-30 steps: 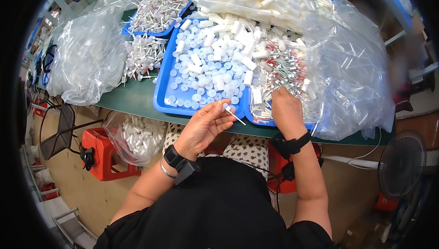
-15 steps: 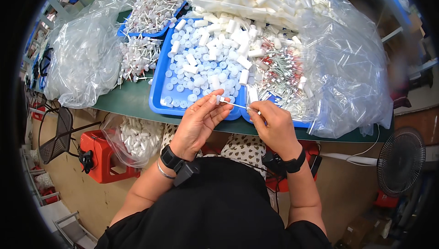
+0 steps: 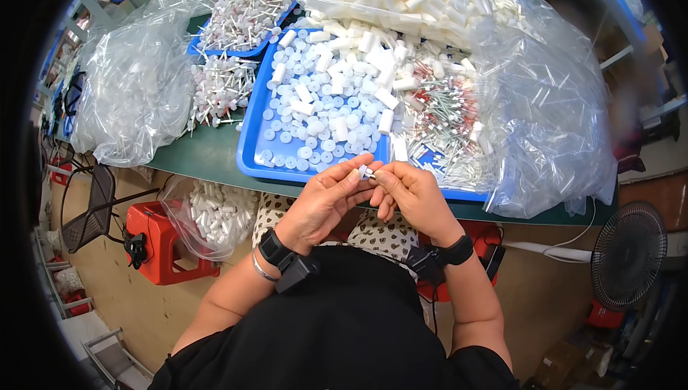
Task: The person sits at a workbench and repeatedly picks up small white cylindrical plastic pieces and thin metal rods. They insert the metal rods into the plastic pieces by hand and place the assembled units into a blue tray. The process is repetitive and involves handling small parts from piles on the table.
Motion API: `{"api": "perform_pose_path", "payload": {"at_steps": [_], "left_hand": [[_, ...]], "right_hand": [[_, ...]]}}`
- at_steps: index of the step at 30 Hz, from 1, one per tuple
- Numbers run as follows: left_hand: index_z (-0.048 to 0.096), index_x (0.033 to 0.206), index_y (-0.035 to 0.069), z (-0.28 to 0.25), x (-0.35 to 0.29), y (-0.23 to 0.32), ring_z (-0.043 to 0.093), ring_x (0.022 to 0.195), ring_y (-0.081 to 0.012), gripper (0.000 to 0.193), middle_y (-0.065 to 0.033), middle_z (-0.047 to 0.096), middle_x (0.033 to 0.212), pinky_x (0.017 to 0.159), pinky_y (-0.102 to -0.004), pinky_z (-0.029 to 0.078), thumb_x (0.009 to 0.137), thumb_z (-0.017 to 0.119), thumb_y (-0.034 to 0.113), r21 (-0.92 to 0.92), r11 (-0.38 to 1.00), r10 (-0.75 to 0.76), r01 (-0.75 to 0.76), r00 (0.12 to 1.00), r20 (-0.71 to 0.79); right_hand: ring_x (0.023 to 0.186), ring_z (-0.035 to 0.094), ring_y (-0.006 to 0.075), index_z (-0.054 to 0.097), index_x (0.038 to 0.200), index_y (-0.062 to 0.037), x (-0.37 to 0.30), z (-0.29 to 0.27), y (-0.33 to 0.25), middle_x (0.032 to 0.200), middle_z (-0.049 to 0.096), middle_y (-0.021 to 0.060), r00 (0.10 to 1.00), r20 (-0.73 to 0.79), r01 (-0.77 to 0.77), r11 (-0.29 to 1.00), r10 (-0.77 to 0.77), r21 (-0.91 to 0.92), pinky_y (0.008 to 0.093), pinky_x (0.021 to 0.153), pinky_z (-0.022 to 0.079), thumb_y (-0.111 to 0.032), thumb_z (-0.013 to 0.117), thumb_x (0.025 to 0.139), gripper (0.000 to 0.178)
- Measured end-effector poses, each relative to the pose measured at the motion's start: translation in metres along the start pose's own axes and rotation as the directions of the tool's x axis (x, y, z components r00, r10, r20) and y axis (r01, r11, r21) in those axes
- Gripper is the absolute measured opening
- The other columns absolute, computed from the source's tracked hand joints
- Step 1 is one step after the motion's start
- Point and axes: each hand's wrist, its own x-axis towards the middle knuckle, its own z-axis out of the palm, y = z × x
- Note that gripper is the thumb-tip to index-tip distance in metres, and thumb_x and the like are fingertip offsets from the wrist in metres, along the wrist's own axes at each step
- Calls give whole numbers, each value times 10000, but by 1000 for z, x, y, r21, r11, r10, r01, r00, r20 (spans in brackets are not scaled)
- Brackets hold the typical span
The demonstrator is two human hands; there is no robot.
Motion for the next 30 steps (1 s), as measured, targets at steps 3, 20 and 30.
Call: {"api": "perform_pose_path", "payload": {"at_steps": [3,20,30], "left_hand": [[527,1437,1,-2,-3,4,627,1220,-201,443,-109,631,1358,1079,-374,502,1059,607,217,16,1000,-12,12,1000,1],[680,1200,13,-80,3,135,670,1101,-214,288,-131,699,1203,943,-330,542,986,715,202,597,741,542,-309,799,-260],[685,1156,50,-60,13,61,545,1094,-361,403,-141,604,1175,934,-423,484,771,802,21,944,-283,520,-171,800,301]], "right_hand": [[607,677,115,663,1105,23,0,5,0,757,700,74,999,11,52,988,-51,-148,244,552,528,-143,587,1060,188],[743,697,297,678,1132,-29,-13,-106,-1,922,721,146,785,-397,-102,533,-475,-840,384,696,541,-145,665,973,198],[942,649,373,645,1008,-56,-3,-107,0,987,646,142,868,-150,-78,167,-473,-983,472,802,533,40,593,832,207]]}}
